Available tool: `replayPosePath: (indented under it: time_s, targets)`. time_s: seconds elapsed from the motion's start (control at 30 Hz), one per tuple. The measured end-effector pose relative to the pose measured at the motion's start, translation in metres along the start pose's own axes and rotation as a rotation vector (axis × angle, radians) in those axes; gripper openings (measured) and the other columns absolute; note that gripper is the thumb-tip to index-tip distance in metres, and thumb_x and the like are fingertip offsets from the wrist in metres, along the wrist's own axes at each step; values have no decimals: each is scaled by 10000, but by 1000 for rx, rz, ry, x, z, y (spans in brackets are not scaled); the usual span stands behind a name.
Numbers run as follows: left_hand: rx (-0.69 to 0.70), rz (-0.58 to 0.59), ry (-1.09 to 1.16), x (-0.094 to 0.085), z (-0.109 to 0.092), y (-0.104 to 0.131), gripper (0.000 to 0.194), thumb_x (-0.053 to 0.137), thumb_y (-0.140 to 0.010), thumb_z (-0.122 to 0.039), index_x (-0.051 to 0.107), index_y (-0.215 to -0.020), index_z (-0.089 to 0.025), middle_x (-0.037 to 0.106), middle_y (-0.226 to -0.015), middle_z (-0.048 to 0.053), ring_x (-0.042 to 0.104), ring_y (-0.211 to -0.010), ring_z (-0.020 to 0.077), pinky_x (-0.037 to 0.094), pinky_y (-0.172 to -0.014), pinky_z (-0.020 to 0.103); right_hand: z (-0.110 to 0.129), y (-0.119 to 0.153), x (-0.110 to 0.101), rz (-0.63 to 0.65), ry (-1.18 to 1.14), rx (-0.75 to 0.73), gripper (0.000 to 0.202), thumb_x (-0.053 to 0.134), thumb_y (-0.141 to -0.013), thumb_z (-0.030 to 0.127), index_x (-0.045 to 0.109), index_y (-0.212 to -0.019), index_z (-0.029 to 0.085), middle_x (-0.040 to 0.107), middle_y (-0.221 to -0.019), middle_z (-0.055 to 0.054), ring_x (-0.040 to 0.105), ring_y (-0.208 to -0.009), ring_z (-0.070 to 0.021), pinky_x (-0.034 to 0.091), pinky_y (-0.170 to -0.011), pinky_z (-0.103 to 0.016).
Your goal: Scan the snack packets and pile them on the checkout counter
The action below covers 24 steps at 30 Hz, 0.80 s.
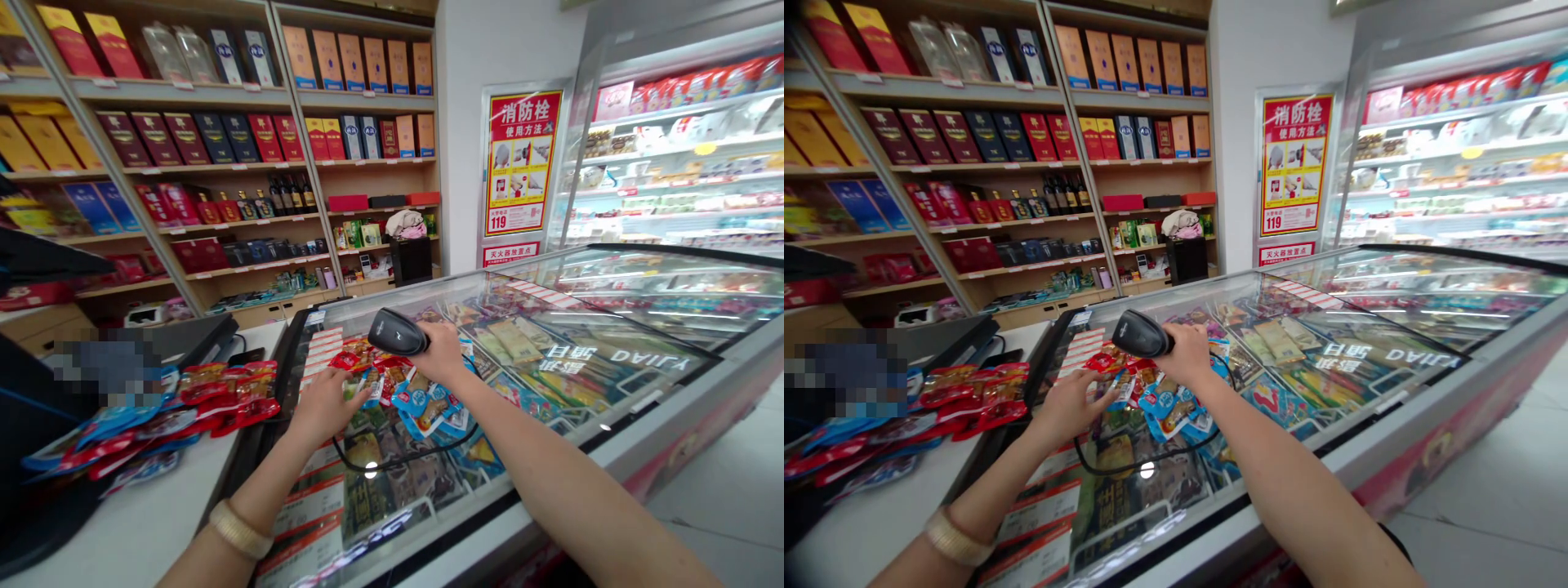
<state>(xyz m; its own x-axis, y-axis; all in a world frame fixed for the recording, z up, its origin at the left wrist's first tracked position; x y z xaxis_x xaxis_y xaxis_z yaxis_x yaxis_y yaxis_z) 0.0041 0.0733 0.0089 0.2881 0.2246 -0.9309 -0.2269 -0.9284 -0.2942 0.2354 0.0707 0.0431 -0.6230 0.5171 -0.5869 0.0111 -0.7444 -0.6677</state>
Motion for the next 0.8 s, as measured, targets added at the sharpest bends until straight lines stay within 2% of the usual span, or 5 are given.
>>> replayPosePath:
  time_s: [0.2, 0.3, 0.47, 0.63, 0.8]
  targets:
    - [-183, 107, -122, 16, -4, -4, 432, 713, -732, -575, 717, -938, -196, 701, -1163, 184, 632, -1152, 375, 470, -959, 432, 0, 0, 0, 12, 11, 2, 246, 756, -729, 405, 745, -905, 233, 792, -903, -57, 700, -928, -259, 345, -838, -338]
    - [-223, 128, -41, 17, 2, -4, 356, 757, -682, -523, 662, -825, -211, 723, -975, 127, 671, -998, 327, 476, -827, 363, 0, 1, 1, 24, 10, 8, 273, 763, -719, 399, 757, -938, 236, 797, -940, -64, 704, -957, -268, 351, -852, -343]
    - [-244, 119, 496, 17, 20, 5, 393, 715, -687, -553, 515, -620, -221, 556, -582, -16, 556, -598, 172, 384, -568, 267, 1, 1, 2, 51, 19, 7, 270, 759, -731, 393, 769, -957, 248, 797, -1006, -67, 702, -997, -269, 361, -863, -340]
    - [-339, 134, 1122, 2, 24, 17, 505, 816, -576, -609, 539, -675, -199, 580, -596, -13, 511, -495, 120, 352, -450, 225, 0, 1, 4, 83, 24, 10, 244, 763, -747, 406, 768, -935, 249, 795, -1008, -70, 698, -1012, -269, 364, -861, -341]
    - [-371, -105, 1279, -16, 25, 17, 578, 896, -464, -581, 514, -662, -195, 620, -645, -13, 576, -548, 123, 479, -470, 229, -2, 1, 6, 93, 44, -13, 256, 755, -761, 388, 757, -978, 251, 796, -998, -65, 698, -1002, -262, 357, -868, -349]
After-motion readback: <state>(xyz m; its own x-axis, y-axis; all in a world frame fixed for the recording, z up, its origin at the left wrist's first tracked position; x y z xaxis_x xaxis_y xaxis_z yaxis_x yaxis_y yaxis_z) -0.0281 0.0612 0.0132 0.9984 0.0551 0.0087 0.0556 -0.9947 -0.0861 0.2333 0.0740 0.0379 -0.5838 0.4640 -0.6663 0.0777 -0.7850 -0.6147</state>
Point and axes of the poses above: each hand's wrist, its own y-axis away from the middle knuckle, its own x-axis out of the palm, z = x × y, the point moved 6 cm from there along -y, towards the middle knuckle
